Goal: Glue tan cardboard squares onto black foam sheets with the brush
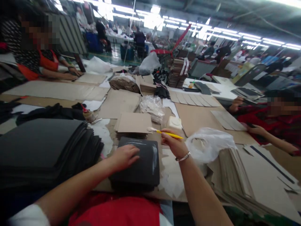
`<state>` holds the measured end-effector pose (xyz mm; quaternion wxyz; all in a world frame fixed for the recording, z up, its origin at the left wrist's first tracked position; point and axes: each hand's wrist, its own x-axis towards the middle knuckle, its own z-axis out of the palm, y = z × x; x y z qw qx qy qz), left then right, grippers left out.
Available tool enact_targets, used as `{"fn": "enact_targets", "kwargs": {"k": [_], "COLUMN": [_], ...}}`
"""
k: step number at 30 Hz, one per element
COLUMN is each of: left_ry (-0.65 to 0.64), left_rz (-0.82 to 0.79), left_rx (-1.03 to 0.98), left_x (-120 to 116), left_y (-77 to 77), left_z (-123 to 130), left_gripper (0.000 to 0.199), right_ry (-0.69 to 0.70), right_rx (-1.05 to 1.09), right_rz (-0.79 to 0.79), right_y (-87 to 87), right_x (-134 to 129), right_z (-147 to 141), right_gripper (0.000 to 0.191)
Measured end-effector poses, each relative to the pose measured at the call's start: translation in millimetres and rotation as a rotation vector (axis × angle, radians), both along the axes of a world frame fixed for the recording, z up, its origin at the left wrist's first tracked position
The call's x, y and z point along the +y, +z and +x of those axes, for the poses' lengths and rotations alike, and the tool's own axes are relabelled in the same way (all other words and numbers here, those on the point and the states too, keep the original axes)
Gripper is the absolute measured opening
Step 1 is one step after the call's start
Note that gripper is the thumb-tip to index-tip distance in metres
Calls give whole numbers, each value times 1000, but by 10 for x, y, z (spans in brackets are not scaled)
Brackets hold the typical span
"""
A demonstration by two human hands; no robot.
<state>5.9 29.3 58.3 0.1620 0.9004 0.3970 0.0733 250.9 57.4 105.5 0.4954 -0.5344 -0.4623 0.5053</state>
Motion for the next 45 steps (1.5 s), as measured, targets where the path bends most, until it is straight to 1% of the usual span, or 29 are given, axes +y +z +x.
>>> {"fn": "enact_targets", "kwargs": {"k": [1, 3, 5, 6, 7, 9, 11, 12, 13, 16, 18, 20, 22, 25, 28, 32, 34, 36, 38, 40, 42, 43, 45], "left_ry": [54, 144, 208, 234, 251, 263, 260, 258, 256, 246, 244, 261, 276, 271, 249, 195, 167, 136, 116, 110, 115, 120, 146], "left_rz": [50, 115, 124, 102, 61, -42, -109, -119, -116, -103, -93, -72, -46, 1, 25, 8, -1, -6, -13, -36, -56, -58, -40], "left_rx": [-36, -46, 7, 45, 84, 149, 177, 178, 173, 169, 185, 200, 215, 262, 297, 330, 346, 359, 372, 370, 343, 324, 286], "left_x": [189, 547, 832, 938, 1019, 1118, 1160, 1170, 1179, 1216, 1251, 1284, 1310, 1343, 1393, 1501, 1559, 1611, 1648, 1661, 1638, 1611, 1536], "left_y": [27, 31, -29, -74, -123, -211, -266, -277, -279, -256, -239, -234, -240, -252, -243, -204, -185, -167, -148, -123, -97, -85, -63], "left_z": [62, 198, 321, 367, 398, 421, 409, 400, 392, 391, 405, 425, 448, 488, 518, 496, 462, 426, 398, 379, 370, 367, 351], "left_gripper": [30, 33, 44, 50, 54, 58, 57, 57, 57, 54, 51, 49, 48, 45, 43, 45, 46, 48, 50, 50, 48, 46, 38], "right_ry": [6, 23, 89, 151, 230, 395, 498, 507, 479, 280, 171, 125, 79, -9, -80, -113, -77, -16, 13, -53, -154, -193, -212], "right_rx": [84, 173, 186, 168, 130, -15, -163, -209, -229, -242, -264, -288, -317, -366, -410, -462, -483, -503, -503, -415, -270, -205, -139], "right_rz": [14, 34, 32, 12, -25, -116, -186, -197, -188, -123, -103, -113, -126, -140, -130, -80, -63, -67, -83, -81, -47, -30, -17], "right_y": [-3, -48, -139, -197, -260, -392, -516, -569, -615, -705, -727, -719, -680, -590, -551, -651, -695, -676, -592, -482, -407, -397, -442], "right_x": [214, 633, 1008, 1171, 1317, 1565, 1768, 1857, 1938, 2127, 2190, 2197, 2152, 2011, 1820, 1489, 1302, 1135, 1011, 932, 885, 870, 853], "right_z": [-99, -360, -646, -777, -891, -1062, -1170, -1211, -1247, -1317, -1277, -1118, -847, -394, -104, 16, 56, 108, 154, 174, 153, 128, 50], "right_gripper": [34, 33, 33, 32, 31, 26, 19, 16, 13, 9, 7, 8, 10, 12, 12, 13, 11, 9, 8, 11, 20, 26, 33]}}
